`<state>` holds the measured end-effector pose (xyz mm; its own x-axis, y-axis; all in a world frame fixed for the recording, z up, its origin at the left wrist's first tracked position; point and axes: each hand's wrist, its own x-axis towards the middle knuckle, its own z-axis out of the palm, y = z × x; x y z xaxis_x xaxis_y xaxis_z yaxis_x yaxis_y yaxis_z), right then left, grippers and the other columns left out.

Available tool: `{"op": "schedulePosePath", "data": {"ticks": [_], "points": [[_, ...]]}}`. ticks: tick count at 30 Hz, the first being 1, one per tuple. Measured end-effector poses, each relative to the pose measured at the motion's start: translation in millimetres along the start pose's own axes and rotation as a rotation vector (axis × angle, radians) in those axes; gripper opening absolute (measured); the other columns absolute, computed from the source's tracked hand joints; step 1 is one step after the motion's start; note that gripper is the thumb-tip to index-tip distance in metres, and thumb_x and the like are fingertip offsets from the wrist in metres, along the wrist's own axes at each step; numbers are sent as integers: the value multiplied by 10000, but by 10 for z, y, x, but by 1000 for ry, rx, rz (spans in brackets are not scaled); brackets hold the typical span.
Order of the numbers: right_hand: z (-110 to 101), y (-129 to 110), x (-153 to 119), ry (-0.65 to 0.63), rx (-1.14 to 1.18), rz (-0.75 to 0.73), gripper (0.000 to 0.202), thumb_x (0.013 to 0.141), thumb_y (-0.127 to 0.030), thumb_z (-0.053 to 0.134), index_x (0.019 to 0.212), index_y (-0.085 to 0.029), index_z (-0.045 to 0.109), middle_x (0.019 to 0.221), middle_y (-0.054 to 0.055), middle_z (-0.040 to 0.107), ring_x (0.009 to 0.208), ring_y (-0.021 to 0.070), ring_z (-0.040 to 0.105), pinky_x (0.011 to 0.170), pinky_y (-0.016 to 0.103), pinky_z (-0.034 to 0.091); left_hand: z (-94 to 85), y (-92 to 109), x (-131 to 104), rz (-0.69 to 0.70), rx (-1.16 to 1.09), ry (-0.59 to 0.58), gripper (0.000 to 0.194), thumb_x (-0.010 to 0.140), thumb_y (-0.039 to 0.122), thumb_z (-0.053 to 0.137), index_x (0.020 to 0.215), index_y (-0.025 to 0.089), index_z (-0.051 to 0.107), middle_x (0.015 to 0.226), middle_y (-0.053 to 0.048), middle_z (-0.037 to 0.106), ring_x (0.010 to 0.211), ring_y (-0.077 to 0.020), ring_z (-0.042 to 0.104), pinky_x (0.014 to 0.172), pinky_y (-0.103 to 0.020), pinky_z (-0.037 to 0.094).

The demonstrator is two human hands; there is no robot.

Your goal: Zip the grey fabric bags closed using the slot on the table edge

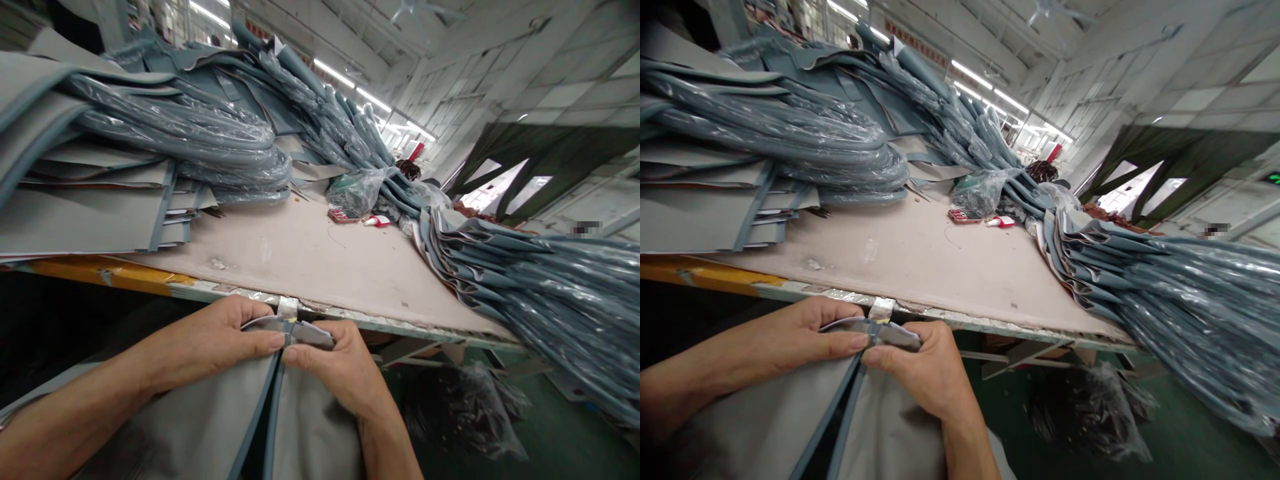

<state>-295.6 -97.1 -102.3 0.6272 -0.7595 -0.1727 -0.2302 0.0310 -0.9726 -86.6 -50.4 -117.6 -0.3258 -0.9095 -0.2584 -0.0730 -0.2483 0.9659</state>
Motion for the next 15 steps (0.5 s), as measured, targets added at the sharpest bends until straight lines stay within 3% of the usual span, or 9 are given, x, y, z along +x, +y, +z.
{"op": "schedulePosePath", "data": {"ticks": [6, 11, 15], "points": [[4, 11, 44, -85, 114, 1, 370, 697, -477, 795, 702, -154, 615, 640, -18, 489, 625, 118, 368, 584, 250, 290, -41, -4, 12, -62, -141, -35, 385, 740, 533, 787, 795, 167, 677, 711, 15, 543, 631, -116, 404, 578, -193, 305], [-7, -2, 24, -127, 83, 42, 271, 714, -360, 745, 685, -161, 564, 634, -31, 452, 616, 106, 340, 559, 243, 265, -38, 49, -7, -106, -91, -18, 314, 688, 468, 786, 702, 188, 643, 611, 43, 436, 555, -101, 282, 526, -202, 225], [9, 6, 18, -134, 134, 23, 274, 736, -343, 732, 655, -167, 537, 600, -51, 397, 575, 88, 281, 525, 244, 228, 7, 95, -9, -184, -127, -2, 299, 618, 431, 780, 669, 193, 606, 587, 42, 424, 541, -105, 276, 508, -217, 180]]}}
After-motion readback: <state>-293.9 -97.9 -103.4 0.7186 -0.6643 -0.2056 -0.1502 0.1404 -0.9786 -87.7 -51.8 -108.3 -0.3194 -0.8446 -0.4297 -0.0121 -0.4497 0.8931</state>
